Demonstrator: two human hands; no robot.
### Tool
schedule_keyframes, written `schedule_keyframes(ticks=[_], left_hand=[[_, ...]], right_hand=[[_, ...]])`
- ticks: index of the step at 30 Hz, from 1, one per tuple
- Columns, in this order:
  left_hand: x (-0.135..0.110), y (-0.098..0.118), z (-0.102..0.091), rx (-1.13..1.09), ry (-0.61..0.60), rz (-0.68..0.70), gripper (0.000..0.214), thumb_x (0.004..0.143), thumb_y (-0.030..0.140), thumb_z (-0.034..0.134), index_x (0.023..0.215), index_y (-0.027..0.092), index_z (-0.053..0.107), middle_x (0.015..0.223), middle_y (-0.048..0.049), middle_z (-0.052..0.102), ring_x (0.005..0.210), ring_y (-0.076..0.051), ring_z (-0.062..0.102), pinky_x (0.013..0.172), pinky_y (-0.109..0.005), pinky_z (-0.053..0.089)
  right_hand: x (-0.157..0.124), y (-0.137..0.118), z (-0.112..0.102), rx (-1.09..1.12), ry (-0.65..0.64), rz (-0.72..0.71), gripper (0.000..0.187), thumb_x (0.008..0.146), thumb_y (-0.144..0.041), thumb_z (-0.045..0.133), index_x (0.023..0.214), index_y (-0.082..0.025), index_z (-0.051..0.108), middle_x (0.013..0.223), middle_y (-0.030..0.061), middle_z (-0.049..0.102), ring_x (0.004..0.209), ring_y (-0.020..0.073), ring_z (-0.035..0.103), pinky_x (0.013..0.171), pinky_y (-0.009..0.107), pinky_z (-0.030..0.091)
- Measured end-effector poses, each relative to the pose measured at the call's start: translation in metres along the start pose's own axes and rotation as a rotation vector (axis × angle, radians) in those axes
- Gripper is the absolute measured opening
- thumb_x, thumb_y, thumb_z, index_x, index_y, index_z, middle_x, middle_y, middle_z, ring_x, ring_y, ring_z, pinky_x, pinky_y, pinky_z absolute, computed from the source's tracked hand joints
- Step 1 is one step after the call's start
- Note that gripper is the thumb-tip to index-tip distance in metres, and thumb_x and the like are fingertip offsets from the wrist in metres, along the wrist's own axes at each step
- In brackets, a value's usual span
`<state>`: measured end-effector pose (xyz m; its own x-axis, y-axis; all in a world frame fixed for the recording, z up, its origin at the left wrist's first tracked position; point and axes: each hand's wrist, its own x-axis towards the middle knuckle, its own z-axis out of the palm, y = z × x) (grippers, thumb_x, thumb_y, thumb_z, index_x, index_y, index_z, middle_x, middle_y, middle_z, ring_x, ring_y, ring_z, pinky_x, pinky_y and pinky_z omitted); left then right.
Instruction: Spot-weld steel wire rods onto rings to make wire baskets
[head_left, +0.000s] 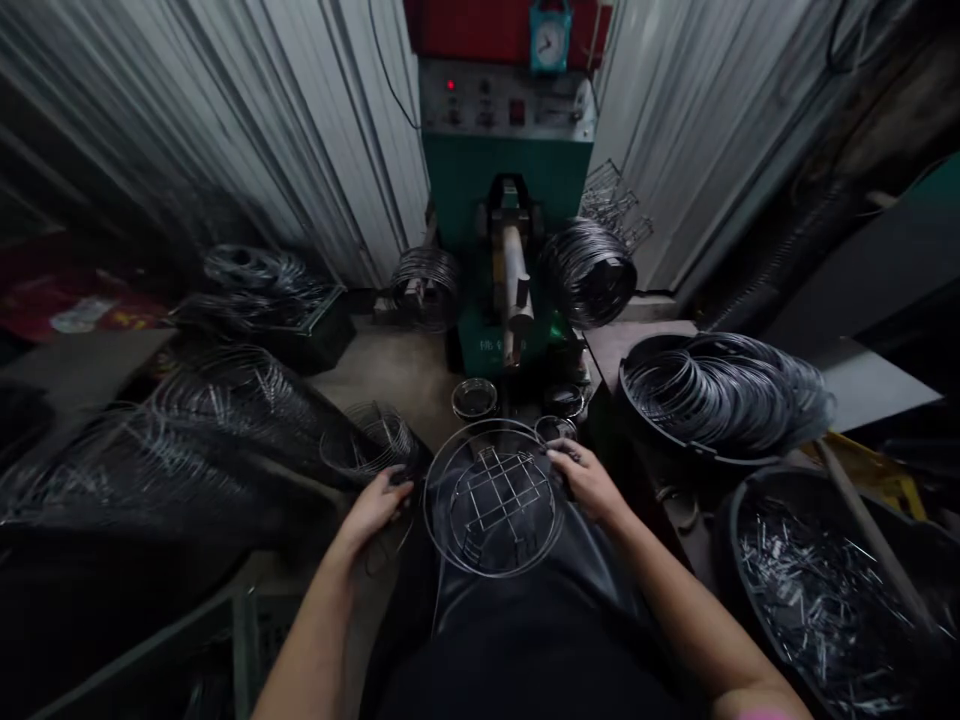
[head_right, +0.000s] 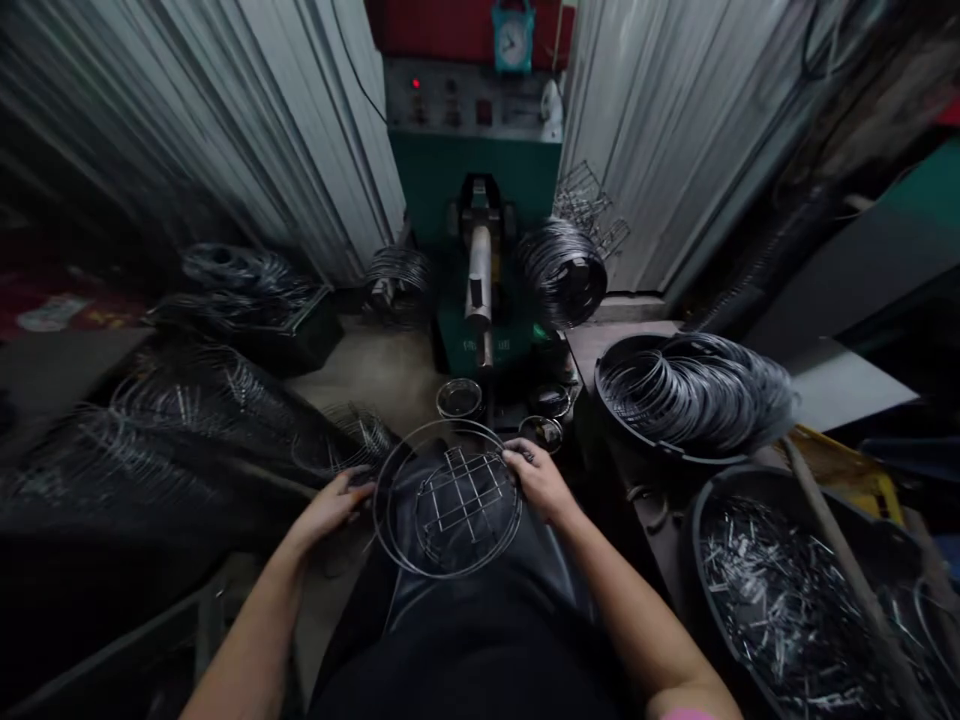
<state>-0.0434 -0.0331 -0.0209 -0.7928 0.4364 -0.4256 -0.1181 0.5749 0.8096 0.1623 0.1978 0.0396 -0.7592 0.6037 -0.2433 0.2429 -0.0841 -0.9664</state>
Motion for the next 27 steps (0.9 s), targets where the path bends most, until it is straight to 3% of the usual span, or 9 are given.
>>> schedule_keyframes(ticks=[3,6,9,13,18,22,25,27], left_hand=[[-0.008,-0.01,0.026,-0.385,-0.2,-0.125,0.053,0.076,0.031,0.058,0.126,0.02,0.042,0.071,0.0016,0.057,0.043,-0.005,0.047,0.035,-0.014,0.026],[-0.01,-0.015,0.048,-0.512,-0.273,-0.166,0.042,0.079,0.029,0.058,0.118,0.017,0.05,0.073,0.0002,0.054,0.046,-0.004,0.047,0.032,-0.012,0.025],[-0.011,-0.023,0.057,-0.534,-0.261,-0.139,0.038,0.08,0.027,0.058,0.116,0.017,0.053,0.073,0.0001,0.053,0.048,-0.005,0.048,0.033,-0.012,0.031],[-0.018,-0.033,0.057,-0.516,-0.271,-0.12,0.043,0.079,0.029,0.06,0.119,0.017,0.051,0.071,0.0008,0.052,0.05,-0.006,0.05,0.035,-0.014,0.037],[-0.026,-0.037,0.057,-0.512,-0.276,-0.144,0.047,0.078,0.032,0.061,0.121,0.016,0.051,0.07,0.001,0.053,0.049,-0.006,0.05,0.036,-0.015,0.038],[-0.026,-0.038,0.06,-0.457,-0.276,-0.126,0.052,0.077,0.034,0.062,0.125,0.016,0.049,0.067,0.0013,0.054,0.05,-0.006,0.048,0.038,-0.014,0.036],[-0.027,-0.039,0.06,-0.36,-0.288,-0.085,0.061,0.075,0.034,0.064,0.129,0.016,0.045,0.066,0.0017,0.055,0.051,-0.007,0.047,0.041,-0.016,0.037],[-0.028,-0.038,0.059,-0.324,-0.303,-0.067,0.068,0.072,0.035,0.066,0.133,0.017,0.041,0.075,0.0002,0.059,0.052,-0.006,0.046,0.042,-0.017,0.037]], right_hand=[[0.018,0.035,0.017,0.035,0.041,0.147,0.018,0.07,-0.034,0.054,0.077,-0.018,0.056,0.044,-0.0088,0.039,0.035,0.006,0.03,0.035,0.018,0.021],[0.025,0.055,0.012,0.042,0.116,0.193,0.017,0.07,-0.032,0.054,0.075,-0.017,0.056,0.044,-0.0079,0.042,0.035,0.0062,0.032,0.036,0.018,0.022],[0.023,0.066,0.003,0.036,0.152,0.203,0.016,0.069,-0.032,0.055,0.073,-0.016,0.056,0.047,-0.0069,0.045,0.037,0.0061,0.034,0.037,0.018,0.024],[0.021,0.077,-0.003,-0.035,0.163,0.281,0.015,0.071,-0.031,0.053,0.069,-0.017,0.056,0.044,-0.008,0.041,0.034,0.0051,0.027,0.036,0.018,0.02],[0.029,0.082,-0.011,-0.184,0.09,0.245,0.014,0.07,-0.027,0.056,0.065,-0.015,0.06,0.046,-0.006,0.046,0.038,0.0055,0.033,0.039,0.018,0.025],[0.036,0.086,-0.017,-0.175,0.041,0.39,0.015,0.07,-0.031,0.059,0.068,-0.016,0.061,0.038,-0.0101,0.034,0.034,0.0057,0.027,0.037,0.018,0.022],[0.037,0.095,-0.016,-0.101,0.022,0.313,0.017,0.071,-0.032,0.059,0.075,-0.016,0.063,0.046,-0.0064,0.048,0.042,0.0079,0.042,0.043,0.018,0.034],[0.038,0.101,-0.015,-0.061,0.011,0.19,0.019,0.069,-0.029,0.061,0.082,-0.016,0.066,0.065,-0.0008,0.063,0.061,0.0117,0.057,0.058,0.021,0.044]])
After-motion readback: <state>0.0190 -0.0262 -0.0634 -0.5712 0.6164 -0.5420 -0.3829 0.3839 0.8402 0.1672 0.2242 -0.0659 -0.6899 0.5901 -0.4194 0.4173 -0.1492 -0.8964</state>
